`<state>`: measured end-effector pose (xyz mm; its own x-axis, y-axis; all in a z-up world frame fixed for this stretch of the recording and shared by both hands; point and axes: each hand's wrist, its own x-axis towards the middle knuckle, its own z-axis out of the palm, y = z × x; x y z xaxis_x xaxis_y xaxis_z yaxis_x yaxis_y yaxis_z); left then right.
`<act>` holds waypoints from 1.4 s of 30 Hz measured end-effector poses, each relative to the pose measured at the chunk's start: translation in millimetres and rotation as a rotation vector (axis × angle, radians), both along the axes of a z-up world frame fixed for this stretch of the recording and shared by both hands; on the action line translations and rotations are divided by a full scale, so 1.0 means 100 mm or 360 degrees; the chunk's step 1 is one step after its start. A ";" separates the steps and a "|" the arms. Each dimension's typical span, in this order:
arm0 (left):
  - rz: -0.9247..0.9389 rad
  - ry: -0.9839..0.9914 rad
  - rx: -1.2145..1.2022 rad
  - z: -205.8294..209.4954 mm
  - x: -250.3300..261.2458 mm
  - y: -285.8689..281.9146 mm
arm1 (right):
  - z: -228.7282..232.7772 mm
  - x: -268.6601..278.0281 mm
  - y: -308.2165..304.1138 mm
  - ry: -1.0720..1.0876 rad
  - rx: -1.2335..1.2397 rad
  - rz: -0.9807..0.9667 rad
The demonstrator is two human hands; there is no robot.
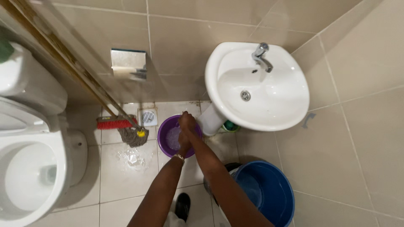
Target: The person scrubs a white pedestal sink with a yellow sponge, rinsing the sponge in a purple bucket. They then wipe the sink basin and faucet with a yellow cloth, rinsing and wringing the cloth in the bucket. The person continues wiping the sink and faucet, then rinses the cloth again in the bucket.
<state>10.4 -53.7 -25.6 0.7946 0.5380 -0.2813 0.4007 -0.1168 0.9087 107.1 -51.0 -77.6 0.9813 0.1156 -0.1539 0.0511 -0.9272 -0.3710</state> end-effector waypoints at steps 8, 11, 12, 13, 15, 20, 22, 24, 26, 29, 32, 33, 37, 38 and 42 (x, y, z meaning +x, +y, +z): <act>0.0177 -0.0410 0.0261 0.69 -0.06 0.36 | 1.24 0.10 -0.46 0.0901 0.1442 -0.0111; -0.0043 -0.0556 0.0517 1.12 -0.07 0.61 | 1.77 0.06 -0.61 0.0913 0.1552 -0.0019; -0.0139 -0.0493 0.0211 1.28 -0.07 0.70 | 1.95 0.09 -0.63 0.0872 0.1542 -0.0004; -0.0253 -0.0427 -0.0092 1.42 -0.10 0.81 | 2.12 0.12 -0.71 0.0795 0.1568 0.0075; -0.0441 -0.0395 -0.0542 1.84 -0.10 0.98 | 2.55 0.14 -0.85 0.0639 0.1615 0.0222; -0.0567 -0.0791 -0.1819 2.50 0.03 1.30 | 3.57 0.05 -0.94 0.0450 0.1976 0.0443; -0.0578 -0.0690 -0.1700 2.54 0.09 1.28 | 3.93 -0.10 -0.94 0.0468 0.2249 0.0403; -0.0432 -0.0658 -0.1481 2.58 0.31 1.30 | 4.27 -0.16 -0.92 0.0566 0.2610 0.0300; -0.0161 -0.0623 -0.1205 2.46 0.45 1.31 | 4.43 -0.18 -0.88 0.0386 0.1675 0.0521; 0.0219 -0.0599 -0.1184 2.49 0.55 1.49 | 4.61 -0.20 -1.06 0.0088 0.1637 0.0590; 0.0156 -0.0611 -0.1000 2.45 0.46 1.59 | 4.79 -0.06 -1.05 -0.0043 0.1738 0.0626; 0.0166 -0.0580 -0.0689 2.45 0.39 1.58 | 4.72 -0.08 -1.00 -0.0034 0.1690 0.0625; 0.0550 -0.0761 0.0819 2.71 0.40 1.36 | 4.63 -0.10 -0.67 -0.0066 0.1664 0.0735; 0.0718 -0.0844 0.1274 2.78 0.39 1.24 | 4.64 -0.11 -0.60 -0.0054 0.1703 0.0762; -0.0559 -0.1050 -0.0728 3.26 0.37 1.17 | 4.82 -0.09 -0.35 -0.0045 0.1569 0.0553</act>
<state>47.7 63.5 300.8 0.9699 0.1783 0.1657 -0.2137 0.2978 0.9304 97.9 -85.9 404.6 0.8719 0.4536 0.1844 0.2772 -0.1468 -0.9495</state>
